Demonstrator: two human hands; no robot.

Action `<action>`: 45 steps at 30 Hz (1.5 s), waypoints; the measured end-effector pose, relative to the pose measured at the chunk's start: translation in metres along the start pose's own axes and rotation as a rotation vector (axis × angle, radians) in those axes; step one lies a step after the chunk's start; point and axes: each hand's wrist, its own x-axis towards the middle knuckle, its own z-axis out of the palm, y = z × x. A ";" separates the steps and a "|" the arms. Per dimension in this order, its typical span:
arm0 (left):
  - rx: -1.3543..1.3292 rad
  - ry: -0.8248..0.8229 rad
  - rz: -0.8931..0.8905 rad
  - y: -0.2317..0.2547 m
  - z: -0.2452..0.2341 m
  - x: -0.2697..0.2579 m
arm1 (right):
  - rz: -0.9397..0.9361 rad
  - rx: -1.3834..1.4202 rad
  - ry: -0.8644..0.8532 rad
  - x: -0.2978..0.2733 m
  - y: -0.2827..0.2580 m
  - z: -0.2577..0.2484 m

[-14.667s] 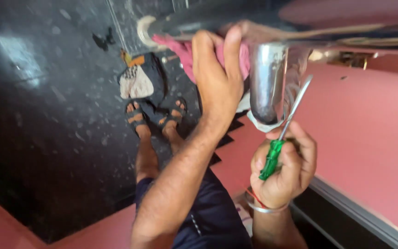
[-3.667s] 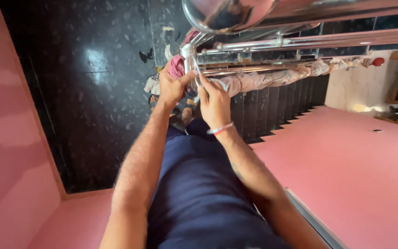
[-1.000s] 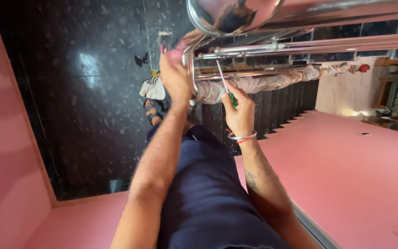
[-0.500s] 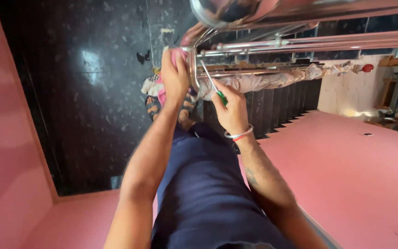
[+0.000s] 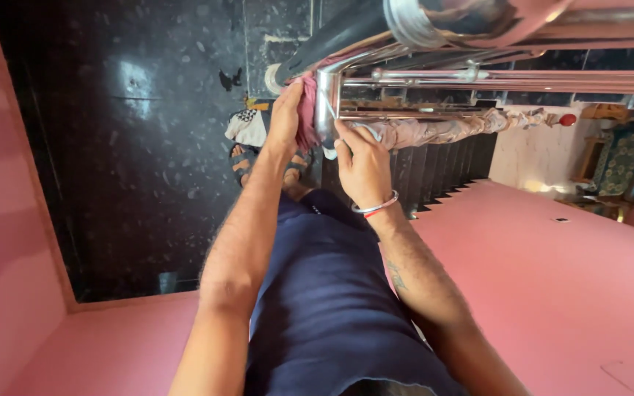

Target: Cleaning and tightening a screw on a stainless steel staircase railing using a screwdriver and cloth.

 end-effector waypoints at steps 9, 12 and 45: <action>0.071 -0.056 -0.083 0.015 0.004 -0.007 | -0.006 -0.199 -0.045 0.018 -0.019 0.006; 0.062 -0.073 -0.102 0.015 0.003 -0.006 | 0.011 -0.254 -0.072 0.022 -0.025 0.008; -0.083 -0.110 -0.168 0.020 0.006 -0.006 | -0.041 -0.510 -0.198 0.045 -0.050 -0.001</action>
